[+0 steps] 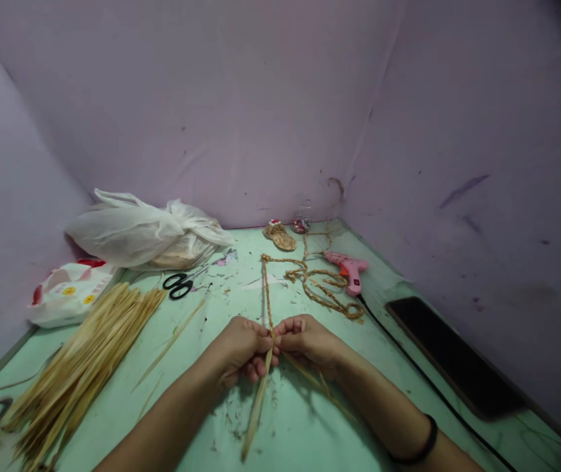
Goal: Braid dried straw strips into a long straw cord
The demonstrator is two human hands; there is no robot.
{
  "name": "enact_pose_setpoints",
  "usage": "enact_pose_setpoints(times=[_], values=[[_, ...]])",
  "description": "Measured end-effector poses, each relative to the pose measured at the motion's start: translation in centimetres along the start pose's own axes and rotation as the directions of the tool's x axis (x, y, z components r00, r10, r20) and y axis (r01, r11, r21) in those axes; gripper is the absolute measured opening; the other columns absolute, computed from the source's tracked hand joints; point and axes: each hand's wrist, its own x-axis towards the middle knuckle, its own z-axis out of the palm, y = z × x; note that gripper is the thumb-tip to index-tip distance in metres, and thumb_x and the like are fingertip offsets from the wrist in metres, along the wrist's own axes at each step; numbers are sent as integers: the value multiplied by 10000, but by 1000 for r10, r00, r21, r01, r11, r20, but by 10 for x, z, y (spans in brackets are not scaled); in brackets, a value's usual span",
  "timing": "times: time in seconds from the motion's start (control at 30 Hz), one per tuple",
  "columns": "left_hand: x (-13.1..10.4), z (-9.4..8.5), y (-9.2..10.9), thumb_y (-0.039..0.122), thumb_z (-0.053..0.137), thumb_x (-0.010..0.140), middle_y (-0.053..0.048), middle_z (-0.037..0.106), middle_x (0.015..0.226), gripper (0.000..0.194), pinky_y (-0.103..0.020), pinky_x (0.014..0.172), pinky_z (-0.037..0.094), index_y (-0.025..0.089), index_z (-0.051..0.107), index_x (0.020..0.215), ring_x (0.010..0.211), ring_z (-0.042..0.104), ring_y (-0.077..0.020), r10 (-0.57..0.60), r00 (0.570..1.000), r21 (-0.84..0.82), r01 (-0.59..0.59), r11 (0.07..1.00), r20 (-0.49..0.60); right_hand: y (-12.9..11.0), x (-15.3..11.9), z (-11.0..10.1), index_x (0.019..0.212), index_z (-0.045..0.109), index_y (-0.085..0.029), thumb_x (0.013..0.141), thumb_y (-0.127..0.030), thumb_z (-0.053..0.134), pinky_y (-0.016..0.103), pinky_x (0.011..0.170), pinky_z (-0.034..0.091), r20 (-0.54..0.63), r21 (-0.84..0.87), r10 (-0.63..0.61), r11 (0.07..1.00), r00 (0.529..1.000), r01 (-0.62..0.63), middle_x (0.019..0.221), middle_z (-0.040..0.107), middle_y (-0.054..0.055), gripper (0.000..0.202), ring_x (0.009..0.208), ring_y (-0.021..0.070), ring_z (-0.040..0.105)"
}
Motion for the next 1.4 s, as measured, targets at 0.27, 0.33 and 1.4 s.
enact_pose_setpoints(times=[0.27,0.33,1.4], values=[[11,9,-12,119,468,563,23,416,331,120,-195,265,260,148,436,451,254,357,-89,-34,981,126,59,990,-189,13,2,2,638,600,-128,616,-164,515,194,464,292,-116,-660,-335,730,935,180,560,598,21,94,492,87,461],[13,10,-14,109,449,533,40,374,300,117,-190,255,208,155,424,428,231,310,-79,10,978,176,27,984,-207,10,-6,7,645,629,-143,625,-142,481,208,470,280,-132,-816,-408,562,903,135,585,620,41,149,511,105,483],[9,-9,-7,190,507,521,45,409,357,71,-193,316,147,132,508,478,280,277,-37,112,988,139,-126,982,108,9,1,12,589,456,-156,674,-114,443,172,361,219,-175,-281,-16,959,984,-34,398,408,-69,96,326,34,296]])
